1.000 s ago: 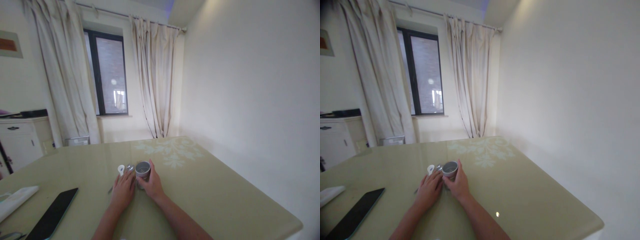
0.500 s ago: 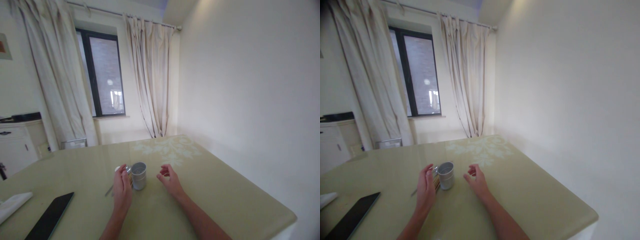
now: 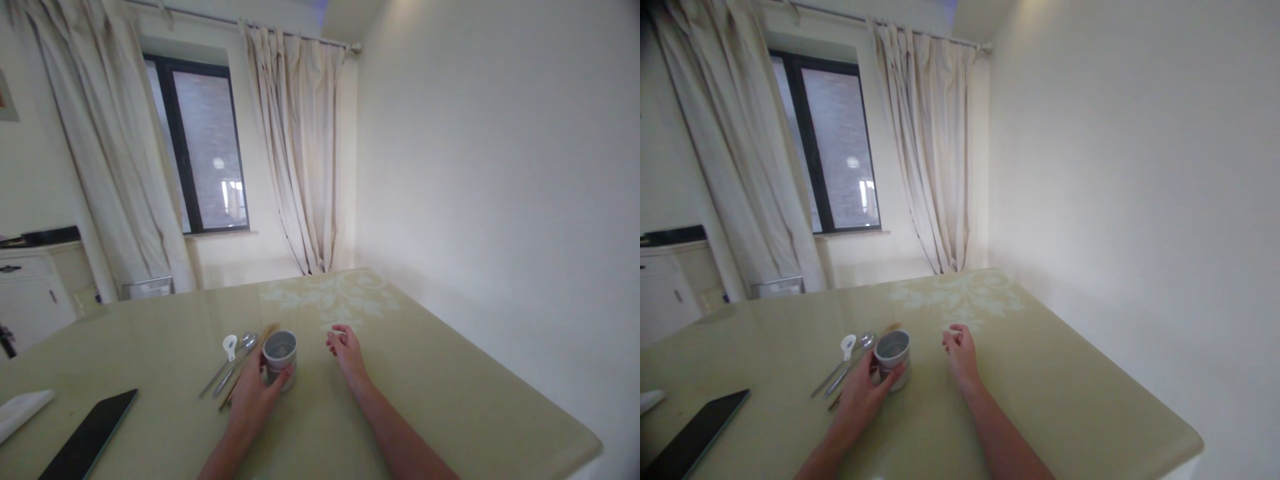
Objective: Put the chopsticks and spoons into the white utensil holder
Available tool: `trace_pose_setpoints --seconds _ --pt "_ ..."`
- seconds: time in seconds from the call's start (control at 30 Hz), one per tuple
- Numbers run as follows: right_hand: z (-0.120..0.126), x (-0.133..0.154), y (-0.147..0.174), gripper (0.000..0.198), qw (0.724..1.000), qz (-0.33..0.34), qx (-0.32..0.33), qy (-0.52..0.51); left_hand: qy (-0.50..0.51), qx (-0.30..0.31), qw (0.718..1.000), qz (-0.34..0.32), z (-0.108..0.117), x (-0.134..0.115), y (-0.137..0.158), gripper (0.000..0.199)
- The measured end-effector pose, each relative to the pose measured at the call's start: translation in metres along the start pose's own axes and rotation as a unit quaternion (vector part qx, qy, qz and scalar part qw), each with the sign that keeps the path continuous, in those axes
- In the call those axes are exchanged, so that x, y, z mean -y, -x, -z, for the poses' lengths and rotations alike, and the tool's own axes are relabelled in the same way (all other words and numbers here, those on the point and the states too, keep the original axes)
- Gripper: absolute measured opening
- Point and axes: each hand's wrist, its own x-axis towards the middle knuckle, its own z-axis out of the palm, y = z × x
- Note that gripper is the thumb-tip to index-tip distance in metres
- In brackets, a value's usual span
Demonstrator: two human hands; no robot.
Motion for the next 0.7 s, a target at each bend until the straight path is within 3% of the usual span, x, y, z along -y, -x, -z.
trace_pose_setpoints --seconds 0.07,0.17,0.33,0.43,0.57,0.63,0.7 --pt "0.002 0.001 -0.003 0.048 1.0 -0.008 -0.002 -0.009 0.057 0.112 0.992 -0.008 -0.001 -0.016 0.009 0.063" --pt "0.003 0.004 -0.004 0.051 1.0 -0.017 0.0 -0.016 0.14 0.254 0.957 -0.007 -0.003 -0.035 0.021 0.073" --pt "-0.002 0.007 0.002 0.051 0.999 -0.024 0.015 -0.021 0.228 0.354 0.906 0.035 0.0 -0.035 0.025 0.089" --pt "-0.005 0.009 0.005 0.05 0.999 -0.024 0.023 -0.019 0.226 0.379 0.897 0.041 0.008 -0.03 0.023 0.096" --pt "-0.004 0.011 0.004 0.051 0.999 -0.024 0.03 -0.013 0.116 0.383 0.916 0.019 0.026 -0.028 0.015 0.101" --pt "-0.004 0.012 0.004 0.051 0.999 -0.023 0.037 -0.008 0.037 0.349 0.936 0.002 0.035 -0.025 0.007 0.073" --pt "-0.004 0.013 0.005 0.049 0.999 -0.021 0.046 -0.002 -0.082 0.247 0.965 -0.008 0.04 -0.019 -0.002 0.034"
